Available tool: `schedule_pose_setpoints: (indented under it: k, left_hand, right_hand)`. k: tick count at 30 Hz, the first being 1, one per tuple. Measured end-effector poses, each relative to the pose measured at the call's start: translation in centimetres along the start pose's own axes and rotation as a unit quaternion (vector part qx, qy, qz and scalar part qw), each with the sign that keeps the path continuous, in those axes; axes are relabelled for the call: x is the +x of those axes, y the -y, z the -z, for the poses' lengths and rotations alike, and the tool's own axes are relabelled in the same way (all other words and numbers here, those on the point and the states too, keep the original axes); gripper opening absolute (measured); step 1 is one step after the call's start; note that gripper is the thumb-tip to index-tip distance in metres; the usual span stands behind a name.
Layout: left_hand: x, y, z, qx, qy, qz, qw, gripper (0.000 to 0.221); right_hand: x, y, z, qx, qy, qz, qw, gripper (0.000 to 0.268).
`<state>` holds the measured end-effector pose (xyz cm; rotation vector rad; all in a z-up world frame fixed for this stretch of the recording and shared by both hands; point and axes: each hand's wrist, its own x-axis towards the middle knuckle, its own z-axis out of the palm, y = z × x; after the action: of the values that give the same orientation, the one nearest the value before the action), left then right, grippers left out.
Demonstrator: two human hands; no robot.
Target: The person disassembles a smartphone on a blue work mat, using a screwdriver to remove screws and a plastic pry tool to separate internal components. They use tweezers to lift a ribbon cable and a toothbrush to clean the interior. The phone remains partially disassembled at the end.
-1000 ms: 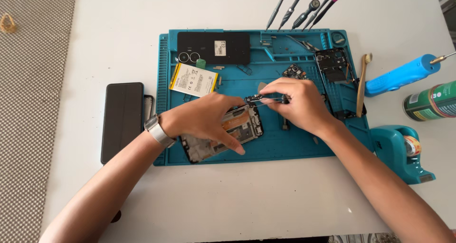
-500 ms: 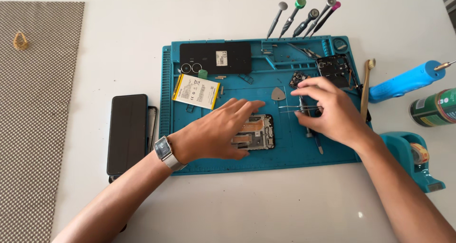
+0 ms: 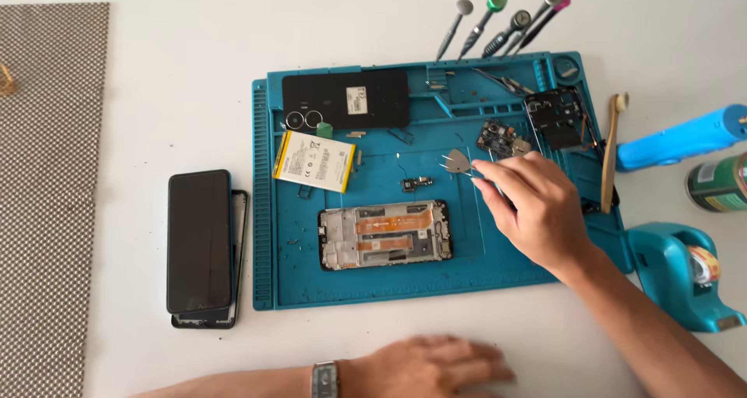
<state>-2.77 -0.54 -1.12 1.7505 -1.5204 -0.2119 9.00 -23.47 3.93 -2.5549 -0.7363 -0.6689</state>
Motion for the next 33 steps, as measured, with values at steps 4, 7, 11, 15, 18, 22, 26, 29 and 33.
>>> schedule_pose_setpoints:
  k: [4,7,11,15,18,22,26,29,33]
  left_hand:
    - [-0.9,1.7,-2.0,-0.037,0.028,-0.019,0.999,0.045]
    - [-1.1,1.8,-1.8,-0.063,0.045,-0.009,0.997,0.047]
    - [-1.0,1.2,-0.7,0.019,0.046,-0.039,0.998,0.044]
    - [-0.1,0.2,0.4,0.030,0.029,-0.030,0.999,0.038]
    - [-0.1,-0.5,0.9,0.087,0.017,-0.048,0.995,0.026]
    - [0.3,-0.6,1.2,0.044,-0.001,-0.053,0.998,0.024]
    - [-0.1,-0.5,1.6,0.026,-0.038,-0.055,0.997,0.026]
    - [-0.7,-0.1,2.3,0.005,-0.053,-0.043,0.998,0.022]
    - [-0.8,0.0,2.2,-0.005,-0.046,-0.044,0.998,0.021]
  right_hand:
    - [0.4,-0.1,0.0,-0.029,0.012,0.011,0.999,0.021]
    - [0.5,-0.3,-0.1,-0.018,0.037,-0.012,0.999,0.018]
    - [0.2,-0.1,0.0,-0.030,0.059,0.004,0.998,0.020]
    - [0.3,-0.1,0.5,-0.058,0.074,0.012,0.995,0.020]
    - [0.2,0.1,0.7,-0.074,0.074,0.026,0.994,0.020]
    - [0.3,0.7,1.1,-0.074,0.067,0.029,0.995,0.026]
    - [-0.1,1.2,1.7,-0.002,0.059,0.000,0.998,0.033]
    - [-0.2,1.2,1.3,0.090,0.102,-0.067,0.988,0.032]
    - [-0.8,0.9,0.4,0.399,0.074,-0.199,0.892,0.047]
